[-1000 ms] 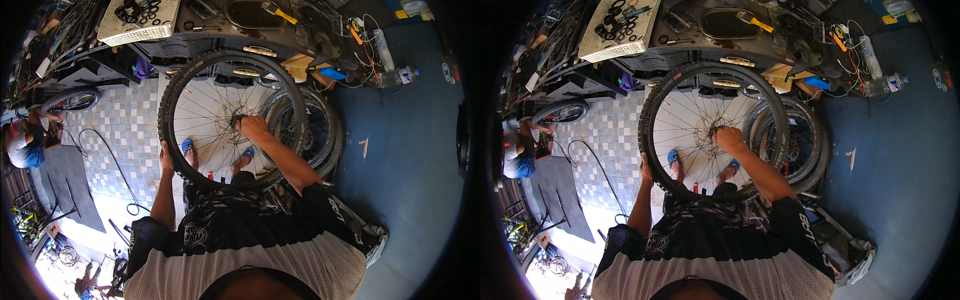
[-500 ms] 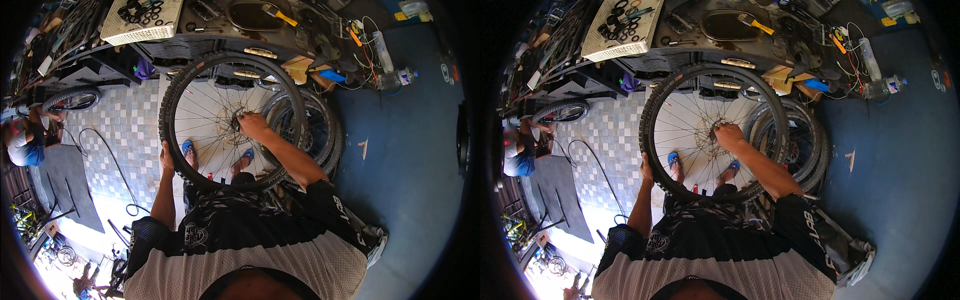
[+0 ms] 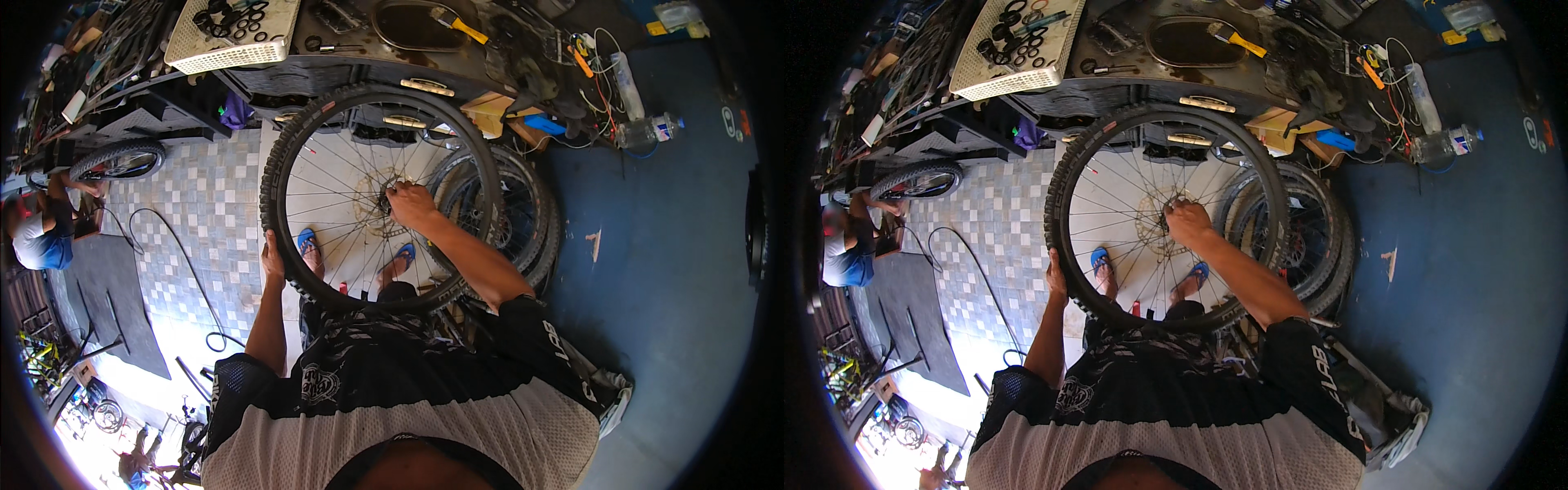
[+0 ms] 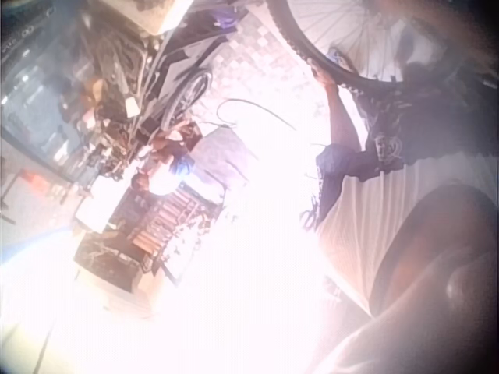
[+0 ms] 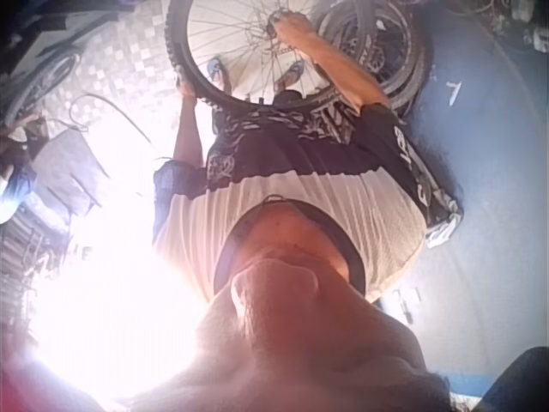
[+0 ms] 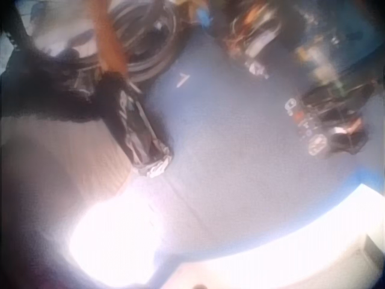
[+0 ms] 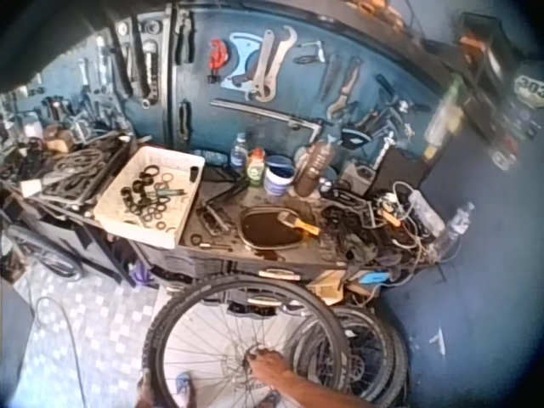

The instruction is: The person removes a disc brake rotor from a bicycle wheel hub using a socket wrench, then cleans and installs a small black hub component. The person uses a rag to wipe the component and secures it onto the hub.

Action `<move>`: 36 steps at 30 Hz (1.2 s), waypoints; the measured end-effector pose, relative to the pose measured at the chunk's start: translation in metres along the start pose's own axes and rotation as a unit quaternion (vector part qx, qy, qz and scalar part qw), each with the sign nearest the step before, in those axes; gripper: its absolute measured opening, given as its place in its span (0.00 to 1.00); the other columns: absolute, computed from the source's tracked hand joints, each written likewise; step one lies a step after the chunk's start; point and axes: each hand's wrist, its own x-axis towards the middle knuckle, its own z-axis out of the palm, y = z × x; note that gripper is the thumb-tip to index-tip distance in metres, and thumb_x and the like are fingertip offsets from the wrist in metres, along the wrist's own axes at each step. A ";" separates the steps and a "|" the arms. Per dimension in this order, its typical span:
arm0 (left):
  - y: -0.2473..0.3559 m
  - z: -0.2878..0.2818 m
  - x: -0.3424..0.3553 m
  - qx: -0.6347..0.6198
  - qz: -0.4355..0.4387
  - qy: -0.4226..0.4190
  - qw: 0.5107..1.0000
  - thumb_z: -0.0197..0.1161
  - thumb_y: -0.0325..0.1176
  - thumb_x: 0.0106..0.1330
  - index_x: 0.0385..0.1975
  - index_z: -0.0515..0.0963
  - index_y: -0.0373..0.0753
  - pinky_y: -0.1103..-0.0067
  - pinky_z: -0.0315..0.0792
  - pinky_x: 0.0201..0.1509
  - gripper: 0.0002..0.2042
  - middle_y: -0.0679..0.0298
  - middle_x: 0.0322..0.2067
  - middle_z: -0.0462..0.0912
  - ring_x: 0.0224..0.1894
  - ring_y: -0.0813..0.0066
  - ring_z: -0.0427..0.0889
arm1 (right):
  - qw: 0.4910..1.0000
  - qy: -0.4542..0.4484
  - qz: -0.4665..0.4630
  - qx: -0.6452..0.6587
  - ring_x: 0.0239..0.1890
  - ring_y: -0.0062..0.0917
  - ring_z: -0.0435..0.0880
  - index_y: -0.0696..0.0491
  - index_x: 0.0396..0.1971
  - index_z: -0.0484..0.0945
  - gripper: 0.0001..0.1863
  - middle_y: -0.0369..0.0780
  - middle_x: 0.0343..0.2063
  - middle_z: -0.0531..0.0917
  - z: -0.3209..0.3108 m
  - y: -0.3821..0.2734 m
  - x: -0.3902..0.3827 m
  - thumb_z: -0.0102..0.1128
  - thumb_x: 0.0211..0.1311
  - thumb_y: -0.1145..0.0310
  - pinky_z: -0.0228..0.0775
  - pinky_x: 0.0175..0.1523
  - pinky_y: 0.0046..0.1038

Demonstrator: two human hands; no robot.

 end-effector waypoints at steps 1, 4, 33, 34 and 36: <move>-0.002 0.002 0.001 -0.006 0.015 0.015 1.000 0.51 0.76 0.65 0.63 0.75 0.31 0.74 0.71 0.54 0.47 0.58 0.48 0.82 0.47 0.69 0.77 | 0.998 -0.052 0.032 0.029 0.40 0.35 0.88 0.54 0.33 0.87 0.14 0.42 0.33 0.89 -0.003 -0.001 0.001 0.61 0.62 0.58 0.80 0.47 0.38; -0.006 0.001 0.005 0.000 -0.007 0.001 1.000 0.51 0.76 0.65 0.64 0.74 0.31 0.74 0.70 0.56 0.48 0.57 0.50 0.82 0.48 0.68 0.77 | 0.982 -0.142 0.096 0.082 0.39 0.36 0.89 0.54 0.33 0.86 0.16 0.43 0.33 0.89 -0.010 -0.002 0.004 0.59 0.64 0.57 0.81 0.45 0.38; 0.003 -0.003 0.001 0.035 -0.036 -0.023 0.998 0.50 0.79 0.62 0.66 0.72 0.31 0.71 0.70 0.58 0.52 0.56 0.51 0.81 0.50 0.66 0.77 | 0.976 0.018 0.083 0.199 0.52 0.44 0.83 0.53 0.53 0.73 0.18 0.46 0.51 0.81 -0.015 0.015 -0.027 0.61 0.67 0.64 0.79 0.50 0.42; 0.004 -0.002 0.000 0.033 -0.023 -0.013 0.999 0.50 0.79 0.62 0.65 0.73 0.31 0.71 0.70 0.57 0.52 0.56 0.49 0.82 0.49 0.66 0.77 | 0.983 -0.029 0.048 0.173 0.57 0.42 0.80 0.53 0.56 0.71 0.20 0.46 0.53 0.78 -0.016 0.013 -0.026 0.59 0.64 0.70 0.79 0.53 0.40; 0.005 -0.001 -0.001 0.033 -0.026 0.001 0.999 0.50 0.79 0.62 0.63 0.74 0.30 0.72 0.71 0.55 0.51 0.57 0.47 0.82 0.47 0.67 0.77 | 0.992 -0.044 0.010 0.117 0.56 0.41 0.81 0.54 0.55 0.71 0.20 0.46 0.53 0.79 -0.016 0.007 -0.021 0.58 0.64 0.72 0.79 0.55 0.40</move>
